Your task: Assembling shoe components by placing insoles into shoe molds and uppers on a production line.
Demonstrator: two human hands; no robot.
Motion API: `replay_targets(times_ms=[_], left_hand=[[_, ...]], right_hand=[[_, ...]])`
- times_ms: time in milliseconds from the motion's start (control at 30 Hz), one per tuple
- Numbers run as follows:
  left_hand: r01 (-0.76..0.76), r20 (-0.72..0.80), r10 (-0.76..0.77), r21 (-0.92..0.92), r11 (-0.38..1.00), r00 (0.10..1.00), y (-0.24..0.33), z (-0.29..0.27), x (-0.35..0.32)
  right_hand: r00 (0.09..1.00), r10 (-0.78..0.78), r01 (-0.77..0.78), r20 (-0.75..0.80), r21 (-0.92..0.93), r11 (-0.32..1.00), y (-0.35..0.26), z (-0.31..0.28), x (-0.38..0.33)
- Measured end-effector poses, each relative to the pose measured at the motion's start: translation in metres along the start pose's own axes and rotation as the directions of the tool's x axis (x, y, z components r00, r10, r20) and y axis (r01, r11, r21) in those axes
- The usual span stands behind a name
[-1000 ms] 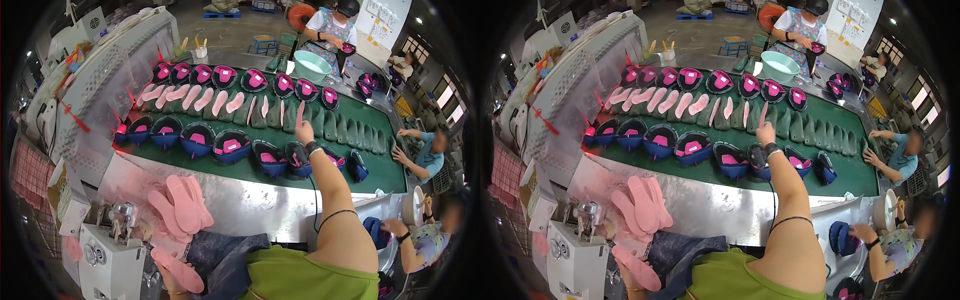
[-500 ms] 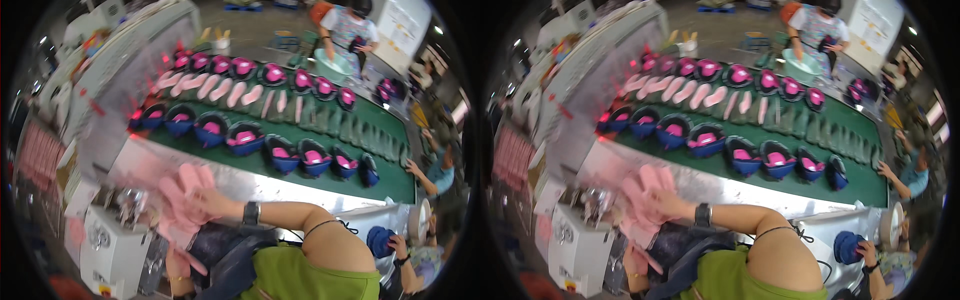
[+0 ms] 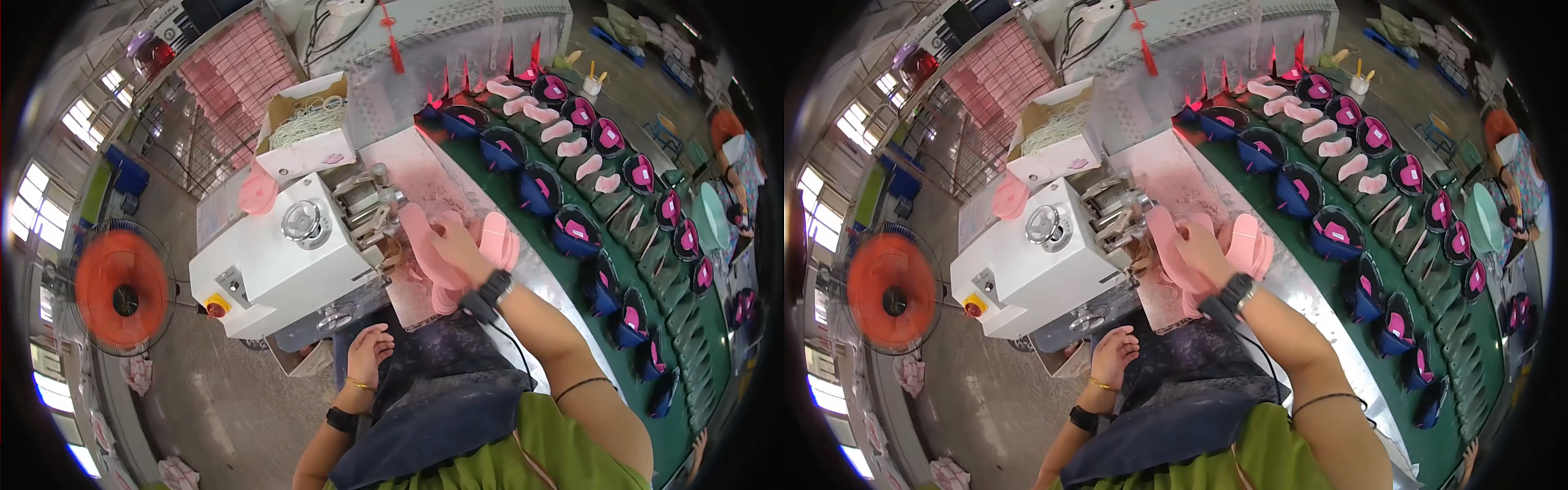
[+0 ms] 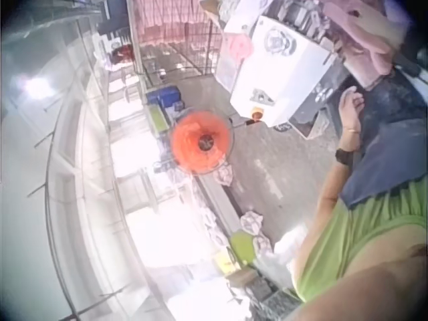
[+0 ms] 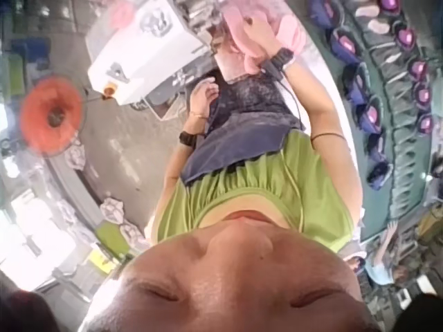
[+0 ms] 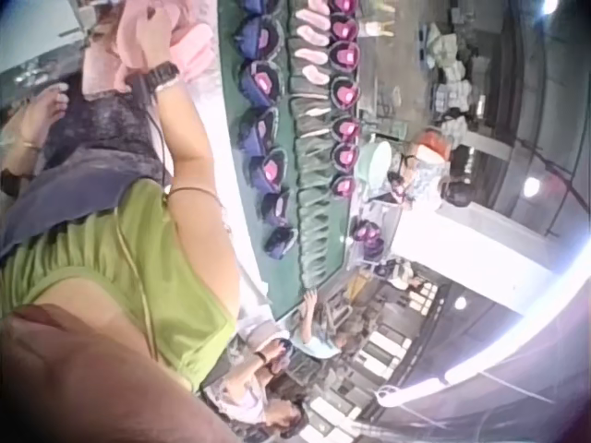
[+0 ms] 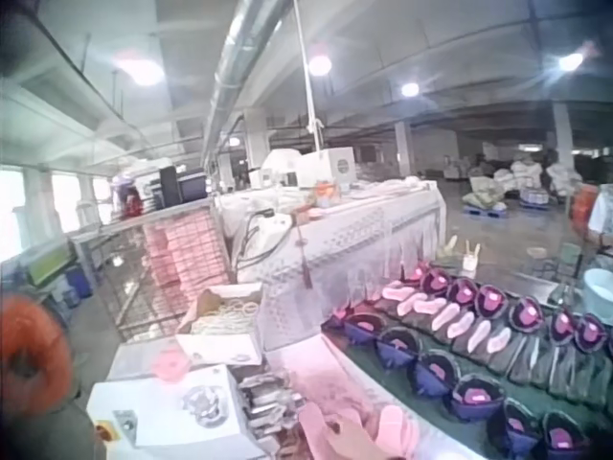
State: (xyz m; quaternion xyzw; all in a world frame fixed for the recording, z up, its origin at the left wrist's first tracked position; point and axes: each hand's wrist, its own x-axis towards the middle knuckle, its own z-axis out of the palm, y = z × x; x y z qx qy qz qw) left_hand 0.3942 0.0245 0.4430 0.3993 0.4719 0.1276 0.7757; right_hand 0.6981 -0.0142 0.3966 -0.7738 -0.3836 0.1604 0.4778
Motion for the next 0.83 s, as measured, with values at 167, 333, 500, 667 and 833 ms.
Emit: replay_targets(times_ms=[167, 333, 500, 667, 833], left_hand=[[0.031, 0.080, -0.031, -0.009, 0.999, 0.996, 0.003, -0.006, -0.007], [0.081, 0.029, -0.081, -0.009, 0.997, 0.996, -0.009, -0.031, -0.007], [0.098, 0.060, -0.099, 0.004, 0.995, 0.993, -0.016, -0.034, -0.004], [0.075, 0.055, -0.076, 0.008, 0.997, 0.996, -0.011, -0.030, -0.010], [0.064, 0.015, -0.064, 0.037, 0.997, 0.998, -0.014, -0.039, -0.018]], right_hand=[[0.995, 0.083, -0.088, -0.055, -0.085, 0.992, -0.025, 0.003, 0.032], [0.990, 0.070, -0.092, -0.124, -0.187, 0.978, -0.022, -0.035, 0.014], [0.967, -0.091, 0.024, -0.236, -0.274, 0.962, -0.021, -0.051, 0.020], [0.981, 0.138, -0.169, -0.137, -0.253, 0.952, -0.046, -0.016, 0.031], [0.920, 0.381, -0.378, -0.096, 0.041, 0.925, 0.009, 0.017, 0.096]])
